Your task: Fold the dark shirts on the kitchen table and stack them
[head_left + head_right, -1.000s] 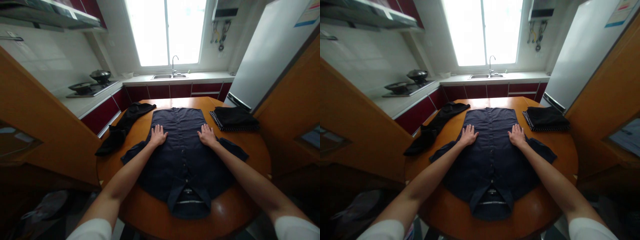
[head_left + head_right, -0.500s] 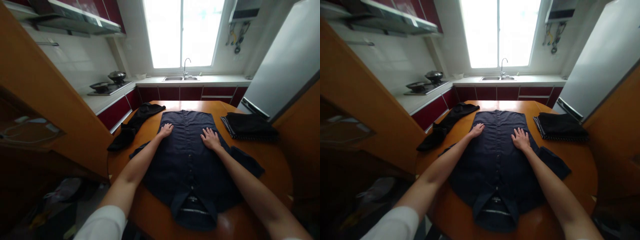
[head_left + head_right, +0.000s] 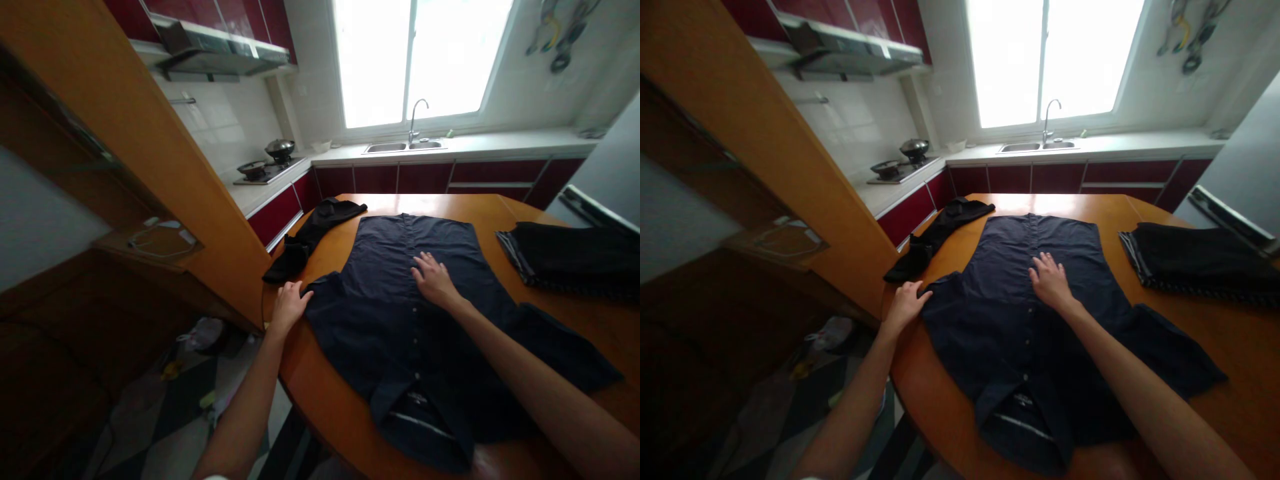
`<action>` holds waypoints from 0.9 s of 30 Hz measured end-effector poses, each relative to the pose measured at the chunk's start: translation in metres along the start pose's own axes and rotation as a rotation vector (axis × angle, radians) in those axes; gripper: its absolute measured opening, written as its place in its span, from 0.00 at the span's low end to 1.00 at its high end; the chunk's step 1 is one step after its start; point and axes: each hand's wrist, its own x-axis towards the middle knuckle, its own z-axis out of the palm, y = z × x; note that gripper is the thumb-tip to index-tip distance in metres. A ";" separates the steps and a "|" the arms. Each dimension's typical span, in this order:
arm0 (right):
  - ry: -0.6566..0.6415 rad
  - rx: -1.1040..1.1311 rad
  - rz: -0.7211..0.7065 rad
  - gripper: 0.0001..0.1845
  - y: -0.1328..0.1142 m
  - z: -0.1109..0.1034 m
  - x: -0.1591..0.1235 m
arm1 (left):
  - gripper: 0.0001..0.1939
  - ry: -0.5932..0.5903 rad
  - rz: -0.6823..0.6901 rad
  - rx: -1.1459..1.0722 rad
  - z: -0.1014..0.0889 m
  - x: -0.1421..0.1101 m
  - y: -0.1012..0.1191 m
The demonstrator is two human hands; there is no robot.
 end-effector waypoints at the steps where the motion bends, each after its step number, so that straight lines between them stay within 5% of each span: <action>1: -0.022 0.033 -0.095 0.26 -0.021 0.005 -0.005 | 0.25 0.019 -0.046 0.008 0.002 -0.006 -0.002; 5: -0.094 0.129 -0.402 0.24 -0.085 0.029 -0.032 | 0.20 0.065 -0.180 -0.051 0.007 -0.014 0.000; 9: -0.173 0.154 -0.571 0.24 -0.096 0.047 -0.050 | 0.14 0.108 -0.203 -0.091 0.013 -0.014 0.002; 16: -0.153 0.278 -0.571 0.22 -0.091 0.047 -0.048 | 0.06 0.163 -0.166 -0.492 0.008 -0.011 0.008; 20: -0.041 0.485 -0.477 0.19 -0.096 0.039 -0.049 | 0.16 0.206 -0.041 -0.747 -0.012 -0.001 0.040; 23: -0.066 0.662 -0.350 0.23 -0.099 0.033 -0.052 | 0.21 0.044 0.088 -0.885 -0.026 0.011 0.078; 27: -0.173 0.852 -0.198 0.31 -0.102 0.031 -0.055 | 0.31 -0.433 0.279 -0.979 -0.028 0.035 0.121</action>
